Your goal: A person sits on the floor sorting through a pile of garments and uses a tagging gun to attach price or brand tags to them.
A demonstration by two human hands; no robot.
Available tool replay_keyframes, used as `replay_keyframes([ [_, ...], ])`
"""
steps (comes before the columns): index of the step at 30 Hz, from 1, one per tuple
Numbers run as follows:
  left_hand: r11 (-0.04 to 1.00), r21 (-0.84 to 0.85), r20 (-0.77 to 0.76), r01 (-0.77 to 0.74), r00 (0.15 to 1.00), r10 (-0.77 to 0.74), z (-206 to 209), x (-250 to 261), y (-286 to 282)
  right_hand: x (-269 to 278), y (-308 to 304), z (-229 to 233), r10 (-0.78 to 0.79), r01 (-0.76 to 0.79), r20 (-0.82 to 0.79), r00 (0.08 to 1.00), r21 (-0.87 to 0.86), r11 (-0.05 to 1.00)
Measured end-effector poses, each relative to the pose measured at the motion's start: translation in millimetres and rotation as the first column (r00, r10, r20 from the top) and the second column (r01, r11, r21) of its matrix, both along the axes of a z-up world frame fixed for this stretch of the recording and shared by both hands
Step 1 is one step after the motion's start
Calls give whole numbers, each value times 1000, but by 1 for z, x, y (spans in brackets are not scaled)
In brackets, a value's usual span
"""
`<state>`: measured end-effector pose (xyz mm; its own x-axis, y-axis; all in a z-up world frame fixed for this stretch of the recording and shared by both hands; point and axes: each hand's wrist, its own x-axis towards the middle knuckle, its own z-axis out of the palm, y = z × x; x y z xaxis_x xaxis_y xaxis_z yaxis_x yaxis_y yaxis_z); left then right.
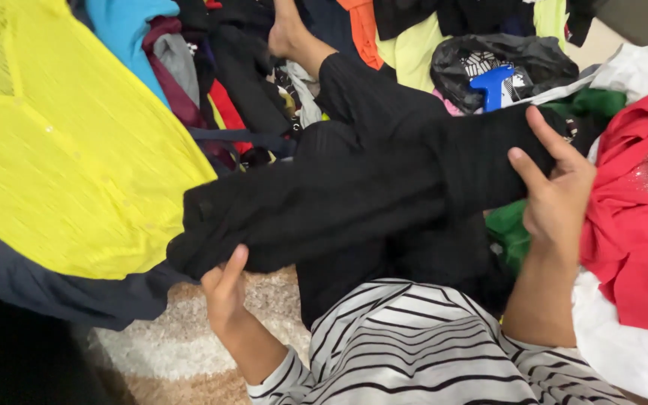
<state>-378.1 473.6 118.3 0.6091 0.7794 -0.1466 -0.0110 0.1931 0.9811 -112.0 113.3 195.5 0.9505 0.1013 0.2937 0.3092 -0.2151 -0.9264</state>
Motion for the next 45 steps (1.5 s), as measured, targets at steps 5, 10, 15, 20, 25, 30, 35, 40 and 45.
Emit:
replay_keyframes([
  [5,988,-152,278,-3,960,45,-13,22,5,26,-29,8,10,-1,-140,990,66,998],
  [10,979,0,-258,-204,946,197,110,146,-7,97,-8,-9,-42,-23,270,962,233,972],
  [15,965,190,-364,180,926,-101,41,217,21,133,8,-54,-8,117,473,881,-201,973],
  [20,895,118,-533,430,788,-308,-100,204,18,105,12,-123,175,-205,-108,979,-465,862],
  [25,916,176,-606,360,773,-187,-135,155,-8,64,9,-120,-7,-164,-292,956,-556,815],
  [30,842,376,-607,386,789,-91,-151,143,-37,36,-2,-171,-79,73,23,997,-700,710],
  [35,968,130,-464,214,876,-131,-56,174,-73,33,30,-164,7,25,65,998,-478,878],
  [40,976,117,-293,-185,932,212,-54,143,-47,35,19,-136,-4,39,-307,952,108,993],
  [45,935,62,33,-350,937,348,25,105,-17,28,-60,-90,19,116,-448,894,273,955],
])
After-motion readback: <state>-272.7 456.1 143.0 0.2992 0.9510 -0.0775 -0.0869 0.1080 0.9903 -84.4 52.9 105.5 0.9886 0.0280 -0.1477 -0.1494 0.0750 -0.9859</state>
